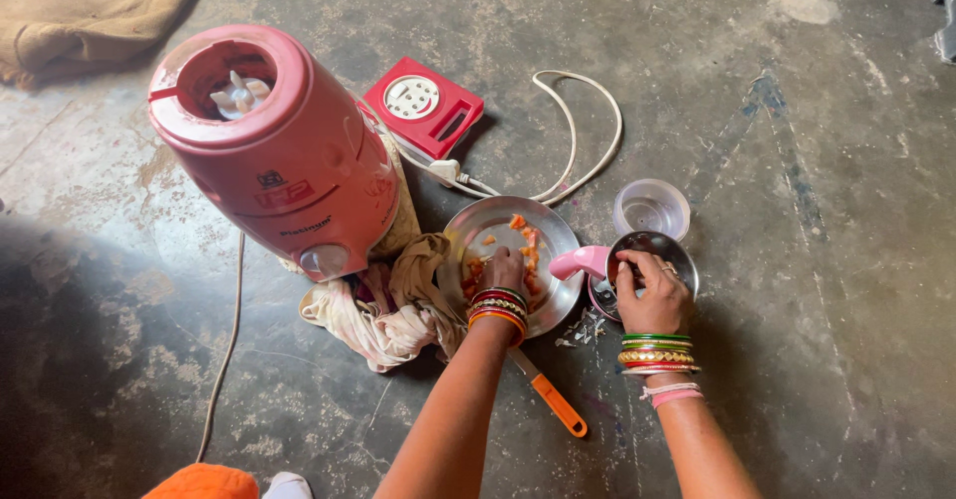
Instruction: The person transfers chopped orange vegetables from a metal plate into a small metal bowl using their hands. The person sits on the floor next to a pink blender and a power strip.
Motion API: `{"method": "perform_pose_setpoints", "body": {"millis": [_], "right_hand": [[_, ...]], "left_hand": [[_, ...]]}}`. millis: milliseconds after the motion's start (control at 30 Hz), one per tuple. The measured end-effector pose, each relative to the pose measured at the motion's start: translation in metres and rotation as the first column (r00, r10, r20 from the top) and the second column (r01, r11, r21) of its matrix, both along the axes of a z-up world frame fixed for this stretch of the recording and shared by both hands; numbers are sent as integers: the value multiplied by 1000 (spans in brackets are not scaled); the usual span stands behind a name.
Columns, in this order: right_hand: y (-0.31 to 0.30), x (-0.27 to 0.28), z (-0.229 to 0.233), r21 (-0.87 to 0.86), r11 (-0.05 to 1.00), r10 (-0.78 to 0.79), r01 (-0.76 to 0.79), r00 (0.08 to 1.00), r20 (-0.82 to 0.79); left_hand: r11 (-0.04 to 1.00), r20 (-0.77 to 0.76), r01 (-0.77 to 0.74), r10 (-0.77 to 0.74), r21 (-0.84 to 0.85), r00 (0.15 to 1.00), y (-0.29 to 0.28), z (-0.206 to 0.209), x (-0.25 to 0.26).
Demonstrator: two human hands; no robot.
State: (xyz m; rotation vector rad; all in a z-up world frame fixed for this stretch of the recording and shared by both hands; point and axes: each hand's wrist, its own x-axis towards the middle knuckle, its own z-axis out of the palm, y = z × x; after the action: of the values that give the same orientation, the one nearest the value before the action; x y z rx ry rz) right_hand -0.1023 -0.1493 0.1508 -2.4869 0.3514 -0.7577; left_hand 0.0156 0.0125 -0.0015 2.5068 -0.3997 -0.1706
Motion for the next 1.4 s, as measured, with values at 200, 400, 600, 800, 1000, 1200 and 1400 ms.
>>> {"method": "perform_pose_setpoints", "body": {"millis": [200, 400, 600, 800, 1000, 1200, 1400], "right_hand": [[-3, -1, -4, -15, 1000, 3, -3, 1000, -3], [-2, 0, -3, -9, 1000, 7, -7, 1000, 0], [1, -1, 4, 142, 990, 21, -16, 999, -37], [-10, -3, 0, 24, 994, 103, -103, 994, 35], [-7, -3, -3, -123, 992, 11, -11, 1000, -6], [1, -2, 3, 44, 999, 14, -15, 1000, 8], [3, -2, 5, 27, 1000, 16, -16, 1000, 2]], "left_hand": [[997, -12, -40, 39, -72, 999, 11, 13, -6], [942, 121, -111, 156, -317, 980, -7, 20, 7], [793, -85, -86, 43, -604, 995, -66, 92, 8], [944, 10, 109, -112, -311, 994, -80, 151, -32], [843, -1, 71, -85, -534, 996, -75, 123, -22], [884, -7, -164, 180, -437, 984, -32, 71, 13], [965, 58, -50, 67, -256, 996, 2, 53, 16]]}}
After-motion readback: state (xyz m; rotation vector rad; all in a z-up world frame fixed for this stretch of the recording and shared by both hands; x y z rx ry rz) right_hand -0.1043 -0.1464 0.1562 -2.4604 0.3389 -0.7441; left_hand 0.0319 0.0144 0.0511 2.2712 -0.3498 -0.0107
